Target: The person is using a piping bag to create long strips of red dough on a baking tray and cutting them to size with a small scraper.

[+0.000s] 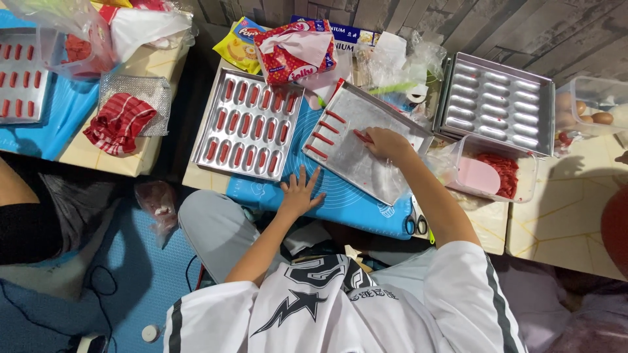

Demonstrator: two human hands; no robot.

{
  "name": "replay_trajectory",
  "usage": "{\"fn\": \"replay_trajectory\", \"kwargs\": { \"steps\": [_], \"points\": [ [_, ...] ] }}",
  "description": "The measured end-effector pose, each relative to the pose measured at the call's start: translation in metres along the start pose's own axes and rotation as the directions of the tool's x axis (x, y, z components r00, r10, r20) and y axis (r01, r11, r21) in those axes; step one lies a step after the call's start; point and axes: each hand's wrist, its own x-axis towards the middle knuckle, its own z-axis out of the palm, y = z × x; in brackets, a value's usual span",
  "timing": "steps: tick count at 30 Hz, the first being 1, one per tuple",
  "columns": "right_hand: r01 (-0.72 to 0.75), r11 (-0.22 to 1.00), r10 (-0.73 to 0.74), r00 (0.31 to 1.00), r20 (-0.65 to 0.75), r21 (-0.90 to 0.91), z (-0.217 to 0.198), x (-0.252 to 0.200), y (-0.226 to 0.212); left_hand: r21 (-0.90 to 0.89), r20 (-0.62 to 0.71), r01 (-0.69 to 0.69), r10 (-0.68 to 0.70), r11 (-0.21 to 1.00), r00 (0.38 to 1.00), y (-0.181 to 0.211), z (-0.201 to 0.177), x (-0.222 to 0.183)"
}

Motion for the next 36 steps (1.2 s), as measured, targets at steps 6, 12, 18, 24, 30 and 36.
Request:
{"fn": "replay_trajectory", "kwargs": {
  "steps": [6,12,18,24,30,36],
  "points": [
    [0.011,0.999,-0.018,0.987,-0.158,-0.045,0.009,-0.017,0.015,0.134,-0.325,-0.055,0.097,0.989,0.941,0.007,-0.014,-0.017],
    [-0.095,0.994,0.1,0.987,-0.123,0.051,0.04,-0.005,0.04,0.156,-0.399,-0.108,0.163,0.982,0.903,0.014,-0.039,-0.044],
    [-0.071,0.995,0.085,0.973,-0.214,0.073,0.053,-0.006,0.034,0.09,-0.365,-0.079,0.106,0.993,0.925,0.016,-0.025,-0.061],
    [-0.092,0.995,0.066,0.916,-0.396,-0.047,0.087,0.013,0.044,0.073,-0.368,-0.047,0.07,0.996,0.927,0.019,-0.018,-0.062],
    [-0.18,0.983,0.157,0.907,-0.39,-0.023,0.093,0.015,0.041,0.024,-0.332,-0.059,0.064,0.998,0.941,0.023,-0.031,-0.064],
    [-0.238,0.971,0.223,0.918,-0.328,-0.005,0.088,0.012,0.03,0.047,-0.335,-0.049,0.062,0.998,0.94,0.027,-0.035,-0.067]
  ]
}}
